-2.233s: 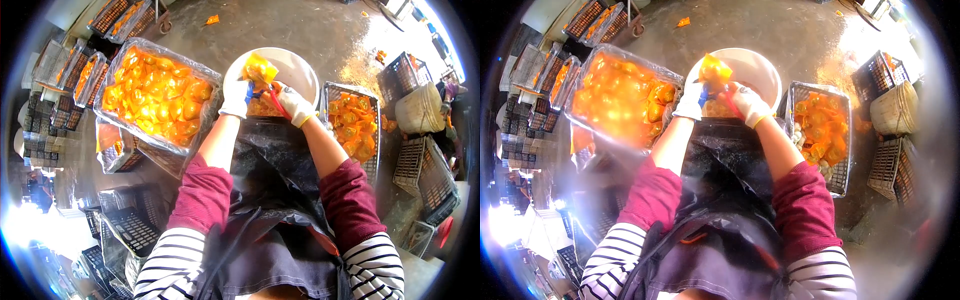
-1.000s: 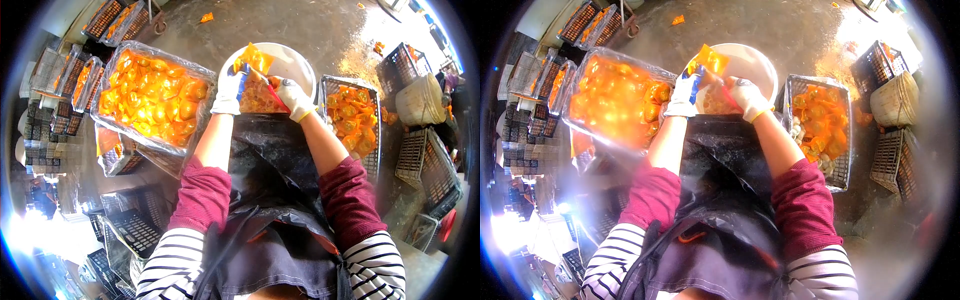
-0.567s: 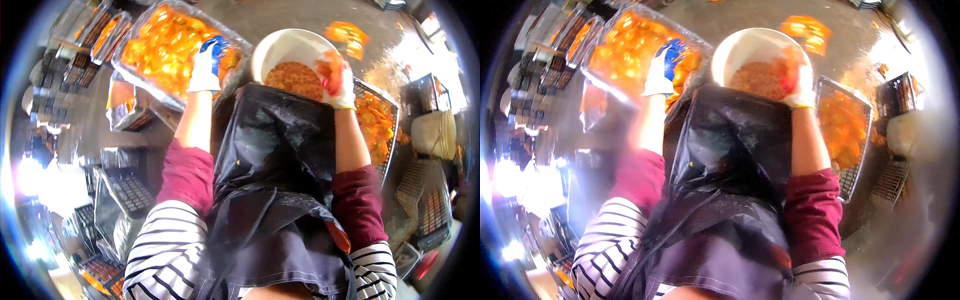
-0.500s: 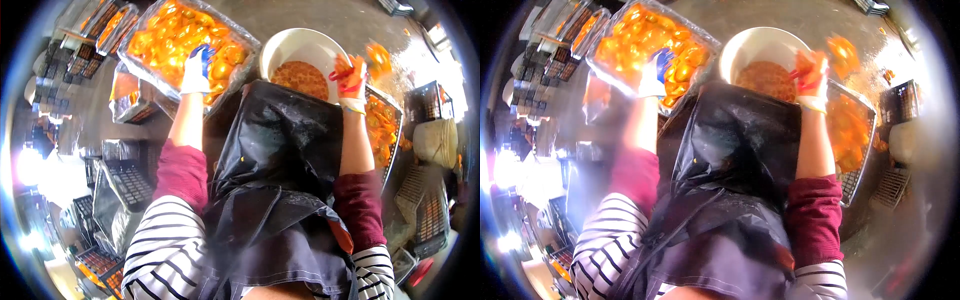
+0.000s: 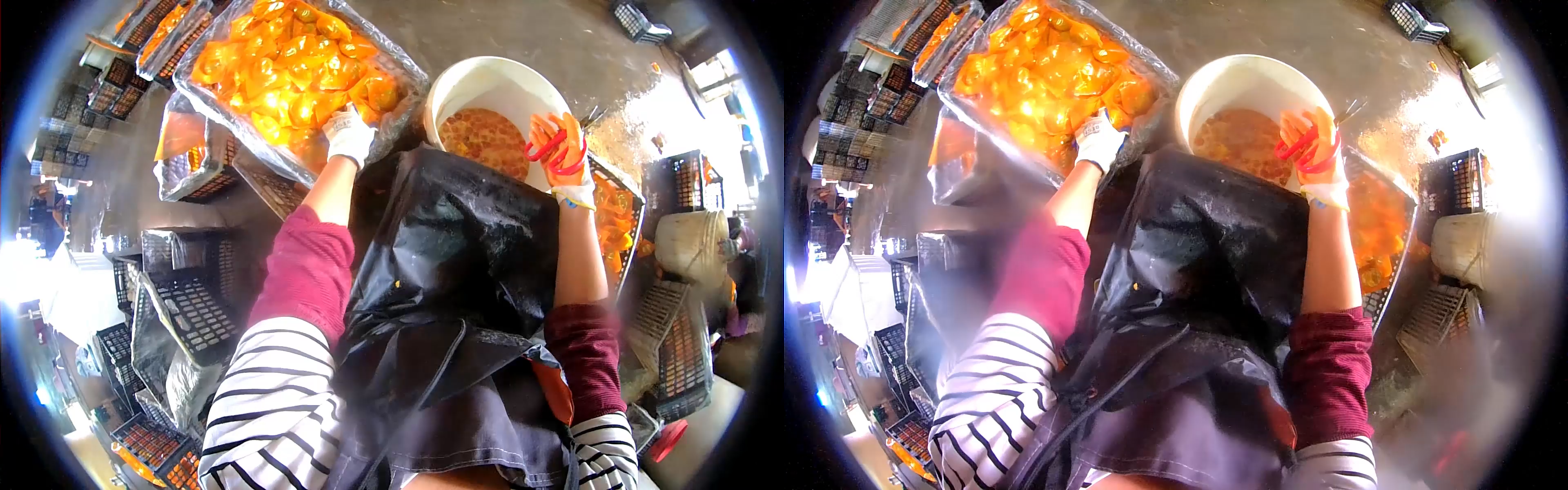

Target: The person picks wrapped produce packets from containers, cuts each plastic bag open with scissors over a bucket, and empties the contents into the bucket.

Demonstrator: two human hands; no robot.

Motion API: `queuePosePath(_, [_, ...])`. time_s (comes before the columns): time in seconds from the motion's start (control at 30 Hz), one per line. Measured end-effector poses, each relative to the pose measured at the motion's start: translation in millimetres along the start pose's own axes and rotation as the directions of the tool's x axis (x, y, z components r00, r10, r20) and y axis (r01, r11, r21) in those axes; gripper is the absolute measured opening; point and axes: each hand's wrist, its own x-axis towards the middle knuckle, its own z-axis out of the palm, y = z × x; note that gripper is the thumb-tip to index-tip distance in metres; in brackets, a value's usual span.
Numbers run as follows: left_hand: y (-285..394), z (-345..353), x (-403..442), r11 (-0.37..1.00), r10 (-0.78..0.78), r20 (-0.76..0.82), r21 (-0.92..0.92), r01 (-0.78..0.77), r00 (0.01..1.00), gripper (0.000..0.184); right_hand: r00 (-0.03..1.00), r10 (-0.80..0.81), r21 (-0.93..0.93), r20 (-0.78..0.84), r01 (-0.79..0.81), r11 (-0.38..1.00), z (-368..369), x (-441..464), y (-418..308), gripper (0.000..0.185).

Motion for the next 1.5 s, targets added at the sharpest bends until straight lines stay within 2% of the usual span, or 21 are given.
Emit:
queuePosePath(0.13, [7, 17, 15, 0.975, -0.028, -0.057, 0.217, 0.04, 0.998, 0.064, 0.998, 0.057, -0.1, -0.04, -0.061, 0.993, 1, 3, -2, 0.047])
queuePosePath(0.27, [-3, 6, 23, 0.99, 0.036, 0.032, 0.134, -0.04, 0.999, 0.074, 0.993, -0.064, -0.196, 0.095, 0.081, 0.977, 5, -8, 5, 0.049])
queuePosePath(0.4, [-9, -4, 21, 0.991, 0.123, -0.043, -0.043, -0.125, 0.991, 0.054, 0.993, -0.064, -0.286, 0.101, 0.091, 0.954, 7, -10, 4, 0.051])
queuePosePath(0.43, [-11, -2, 22, 0.905, -0.003, 0.059, -0.424, 0.028, 0.998, 0.049, 0.996, -0.018, -0.274, 0.083, 0.04, 0.961, 5, -7, 2, 0.049])
queuePosePath(0.47, [-13, -2, 23, 0.665, -0.078, 0.2, -0.719, 0.201, 0.977, 0.044, 0.997, 0.028, -0.26, 0.065, -0.011, 0.966, 2, -3, 1, 0.047])
queuePosePath(0.5, [-19, 3, 26, 0.316, -0.088, 0.356, -0.876, 0.365, 0.93, 0.04, 0.996, 0.074, -0.243, 0.048, -0.06, 0.968, -2, -1, 0, 0.046])
queuePosePath(0.53, [-31, 26, 34, -0.09, -0.059, 0.332, -0.941, 0.327, 0.941, 0.029, 0.985, 0.013, -0.131, 0.173, 0.01, 0.991, -15, -3, 7, 0.046])
queuePosePath(0.57, [-32, 22, 28, -0.28, -0.017, 0.162, -0.948, 0.15, 0.987, 0.027, 0.981, -0.007, -0.09, 0.192, 0.025, 0.996, -10, -7, 5, 0.044])
queuePosePath(0.63, [-39, 10, 13, -0.753, 0.106, 0.241, -0.614, 0.236, 0.965, 0.032, 0.98, -0.028, -0.064, 0.197, 0.041, 0.997, 3, -10, 3, 0.047])
queuePosePath(0.77, [-37, -29, -11, -0.856, 0.3, 0.127, -0.402, 0.326, 0.945, 0.054, 0.996, 0.024, -0.25, 0.09, -0.001, 0.968, 6, -2, 5, 0.067])
queuePosePath(0.87, [-24, -44, -11, -0.853, 0.372, 0.065, -0.369, 0.369, 0.926, 0.052, 0.984, 0.175, -0.221, -0.01, -0.173, 0.96, 1, -3, 7, 0.052])
queuePosePath(1.0, [1, -46, 4, -0.739, 0.158, 0.125, -0.643, 0.201, 0.979, 0.042, 0.972, 0.234, -0.202, 0.02, -0.226, 0.953, -3, -6, 6, 0.048])
queuePosePath(1.13, [42, -72, 5, -0.036, -0.128, 0.103, -0.994, 0.099, 0.986, 0.03, 0.973, 0.208, -0.228, -0.1, -0.226, 0.947, 8, -11, 5, 0.039])
queuePosePath(1.17, [44, -35, 31, -0.004, -0.126, -0.122, -0.992, -0.124, 0.985, 0.025, 0.973, 0.207, -0.177, -0.103, -0.223, 0.959, 13, -14, 4, 0.038])
queuePosePath(1.2, [57, -38, 35, 0.19, -0.13, -0.309, -0.94, -0.283, 0.942, 0.026, 0.973, 0.206, -0.127, -0.107, -0.219, 0.968, 18, -17, 2, 0.036])
queuePosePath(1.27, [84, -45, 19, 0.656, -0.087, -0.415, -0.708, -0.262, 0.906, 0.039, 0.971, 0.203, -0.141, -0.127, -0.22, 0.965, 12, -12, 6, 0.042])
queuePosePath(1.3, [96, -35, 17, 0.748, 0.03, -0.353, -0.613, -0.256, 0.935, 0.044, 0.969, 0.199, -0.157, -0.146, -0.221, 0.962, 6, -7, 11, 0.047])
queuePosePath(1.37, [109, -15, 11, 0.879, 0.229, -0.174, -0.386, -0.28, 0.958, 0.053, 0.969, 0.187, -0.179, -0.163, -0.215, 0.96, 0, -8, 14, 0.051])
queuePosePath(1.43, [100, -15, 17, 0.747, 0.245, -0.15, -0.601, -0.285, 0.958, 0.039, 0.976, 0.159, -0.185, -0.149, -0.186, 0.965, 5, -11, 15, 0.051])
queuePosePath(1.47, [83, 15, 40, 0.794, 0.257, -0.124, -0.538, -0.282, 0.958, 0.037, 0.969, 0.21, -0.219, -0.131, -0.235, 0.947, 24, -15, 4, 0.049])
queuePosePath(1.5, [81, 0, 40, 0.9, 0.368, -0.068, -0.224, -0.373, 0.927, 0.034, 0.963, 0.242, -0.232, -0.123, -0.265, 0.936, 26, -14, 2, 0.047])
